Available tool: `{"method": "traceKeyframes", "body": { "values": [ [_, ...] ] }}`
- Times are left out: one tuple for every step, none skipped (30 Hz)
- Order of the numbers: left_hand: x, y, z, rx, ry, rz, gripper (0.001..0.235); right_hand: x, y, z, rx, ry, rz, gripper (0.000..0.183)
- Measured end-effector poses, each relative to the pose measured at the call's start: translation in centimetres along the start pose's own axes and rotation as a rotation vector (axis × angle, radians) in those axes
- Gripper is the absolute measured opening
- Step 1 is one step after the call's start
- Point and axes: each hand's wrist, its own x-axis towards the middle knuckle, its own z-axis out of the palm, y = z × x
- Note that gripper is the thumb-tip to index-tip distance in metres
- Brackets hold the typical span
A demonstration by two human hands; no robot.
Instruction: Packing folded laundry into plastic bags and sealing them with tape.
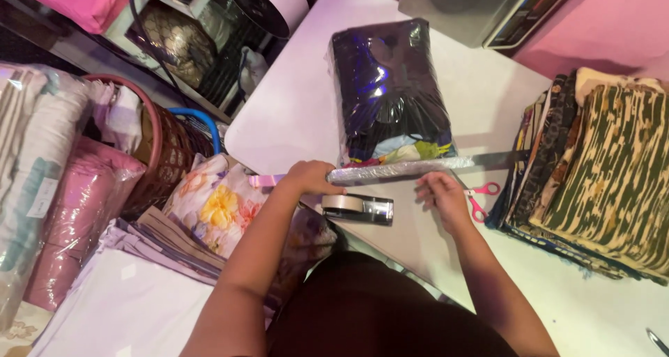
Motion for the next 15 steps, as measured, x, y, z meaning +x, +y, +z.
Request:
{"method": "traceKeyframes", "body": {
  "values": [
    [0.0,-0.1,-0.2,0.003,0.006,0.000,0.061,0.9,-0.6,0.7,0.000,-0.003,-0.006,0.029],
    [0.0,-0.1,-0.1,-0.001,0.008,0.000,0.060,1.3,-1.1,1.1,0.024,0.095,-0.067,0.026],
    [0.0,-0.1,0.0,-0.005,0.009,0.000,0.060,1.8,-1.5,1.6,0.047,0.193,-0.128,0.023],
    [0.1,0.0,0.0,-0.004,0.009,0.003,0.060,1.9,-1.8,2.0,0.048,0.195,-0.130,0.023],
    [0.1,0.0,-0.1,-0.008,0.009,0.002,0.059,2.0,-2.0,2.4,0.059,0.221,-0.127,0.023],
    [0.1,0.0,0.0,-0.012,0.009,0.000,0.058,2.1,-2.1,2.9,0.069,0.245,-0.123,0.024],
    [0.2,0.0,-0.1,-0.011,0.008,0.001,0.058,2.1,-2.3,3.2,0.070,0.247,-0.124,0.024],
    [0.1,0.0,-0.1,-0.014,0.002,-0.006,0.058,2.1,-2.4,3.5,0.071,0.271,-0.117,0.026],
    [0.1,0.0,0.0,-0.017,-0.005,-0.013,0.058,2.1,-2.5,3.8,0.073,0.296,-0.110,0.029],
    [0.1,0.0,-0.2,-0.017,-0.005,-0.014,0.058,2.5,-2.9,4.2,0.073,0.295,-0.109,0.029],
    [0.2,0.1,-0.3,-0.024,-0.014,-0.022,0.058,2.9,-3.3,4.5,0.030,0.336,-0.099,0.031],
    [0.2,0.1,-0.3,-0.031,-0.027,-0.029,0.058,3.1,-3.5,4.9,-0.012,0.379,-0.087,0.034],
    [0.1,0.1,-0.3,-0.030,-0.029,-0.029,0.058,3.0,-3.9,4.8,-0.011,0.380,-0.084,0.034],
    [0.1,0.0,-0.1,-0.034,-0.037,-0.026,0.058,2.8,-4.1,4.7,-0.154,0.405,-0.054,0.040],
    [-0.1,0.0,0.0,-0.038,-0.045,-0.023,0.059,2.6,-4.4,4.6,-0.297,0.428,-0.022,0.047]
  ]
}}
